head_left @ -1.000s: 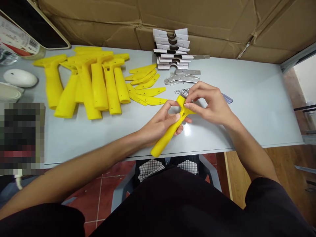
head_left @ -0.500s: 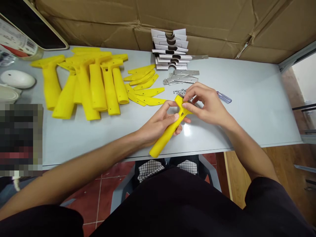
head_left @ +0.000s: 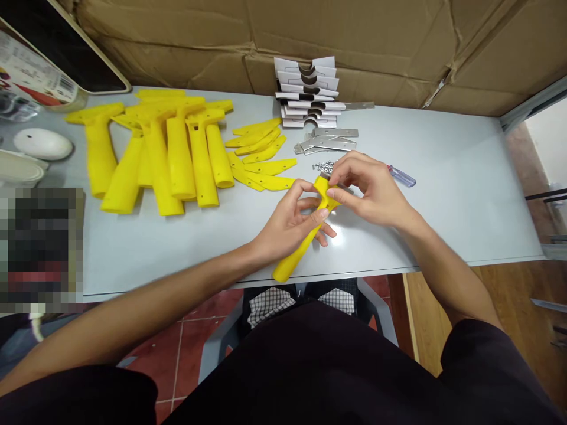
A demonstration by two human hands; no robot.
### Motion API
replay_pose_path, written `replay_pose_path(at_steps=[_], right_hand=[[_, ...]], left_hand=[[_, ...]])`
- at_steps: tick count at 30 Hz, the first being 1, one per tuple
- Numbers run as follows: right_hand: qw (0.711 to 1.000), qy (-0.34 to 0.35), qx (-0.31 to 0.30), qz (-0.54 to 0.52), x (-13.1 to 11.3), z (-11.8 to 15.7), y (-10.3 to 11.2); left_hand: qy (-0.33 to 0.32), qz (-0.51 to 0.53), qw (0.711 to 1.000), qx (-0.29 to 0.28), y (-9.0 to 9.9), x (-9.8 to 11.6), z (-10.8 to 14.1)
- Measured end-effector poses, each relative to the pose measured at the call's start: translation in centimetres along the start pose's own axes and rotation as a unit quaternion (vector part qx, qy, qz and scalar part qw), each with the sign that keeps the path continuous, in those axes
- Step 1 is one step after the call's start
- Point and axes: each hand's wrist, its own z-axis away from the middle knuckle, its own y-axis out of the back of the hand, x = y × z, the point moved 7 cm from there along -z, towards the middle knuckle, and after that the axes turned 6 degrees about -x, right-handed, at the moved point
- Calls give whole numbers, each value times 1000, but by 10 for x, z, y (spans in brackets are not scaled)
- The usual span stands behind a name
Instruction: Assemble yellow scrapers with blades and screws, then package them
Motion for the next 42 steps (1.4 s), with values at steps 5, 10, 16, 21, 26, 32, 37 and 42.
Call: replay_pose_path(at_steps=[5, 10, 16, 21, 26, 32, 37, 42], right_hand=[[1000, -13, -8, -10, -2, -1, 6], [988, -20, 30, 151, -10, 5, 48], [928, -162, 2, 335, 25, 26, 115], [896, -293, -73, 324, 61, 39, 128], [911, -246, -77, 322, 64, 34, 119], [950, -162, -64, 260, 31, 24, 106], [973, -63, -79, 209, 0, 12, 70], [969, 10, -111, 219, -4, 7, 32]], left_hand=[[-9, -1, 999, 46, 4, 4, 3], [-2, 32, 997, 64, 9, 1, 1], [3, 91, 990, 109, 15, 2, 0], [10, 126, 983, 131, 17, 1, -1], [8, 139, 982, 131, 17, -1, -1], [6, 137, 981, 137, 18, -2, -2], [7, 136, 981, 141, 17, -3, -3], [3, 134, 981, 140, 16, -2, -3]])
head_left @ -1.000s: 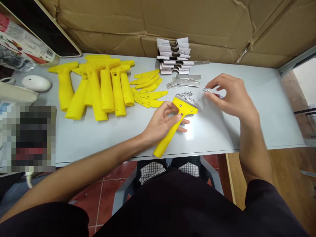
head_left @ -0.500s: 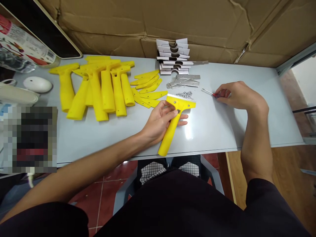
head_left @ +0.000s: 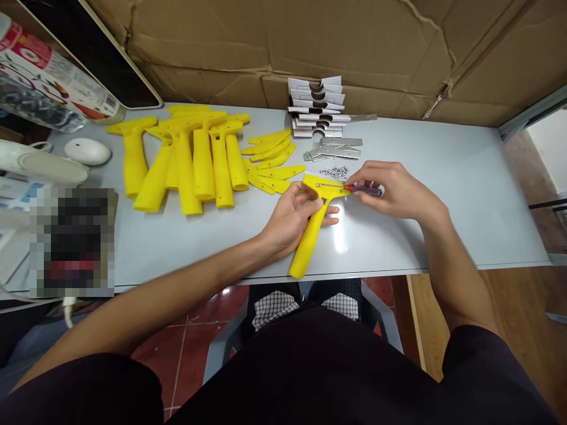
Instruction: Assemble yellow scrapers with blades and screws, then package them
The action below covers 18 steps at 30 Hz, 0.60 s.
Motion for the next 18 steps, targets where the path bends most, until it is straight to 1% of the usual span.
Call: replay_pose_path(at_steps=[2, 4, 11, 18], right_hand=[[1000, 6, 1, -1, -2, -2, -6], [1000, 8, 4, -3, -2, -2, -7], [1000, 10, 19, -3, -3, 0, -1], [1000, 9, 29, -1, -6, 0, 0]], left_hand=[[1, -5, 1000, -1, 0, 0, 0], [1, -11, 1000, 0, 1, 0, 0], [3, -19, 1000, 2, 2, 0, -2], [1, -20, 1000, 3, 3, -1, -2]])
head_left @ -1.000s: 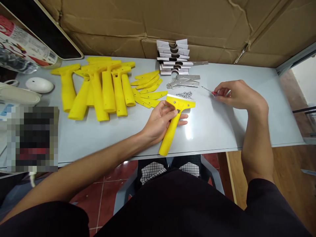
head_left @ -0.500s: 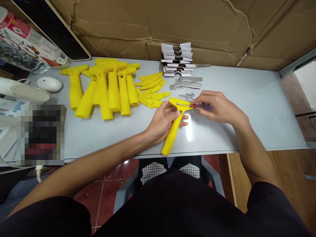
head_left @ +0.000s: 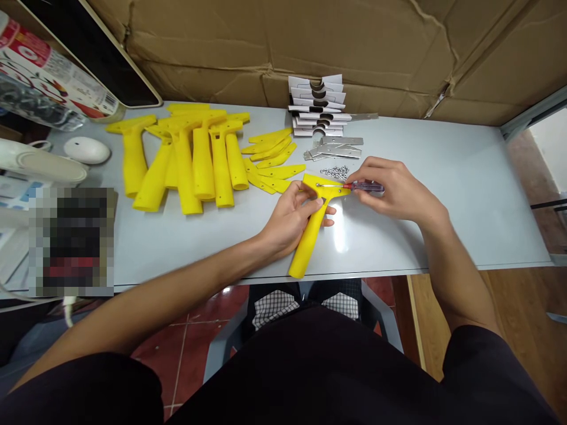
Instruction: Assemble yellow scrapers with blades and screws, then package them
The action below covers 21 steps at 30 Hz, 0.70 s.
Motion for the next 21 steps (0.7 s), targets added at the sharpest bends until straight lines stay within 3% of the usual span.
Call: replay_pose_path(at_steps=[21], right_hand=[[998, 10, 39, 53, -3, 1, 2]], left_hand=[[-24, 40, 999, 26, 1, -3, -3]])
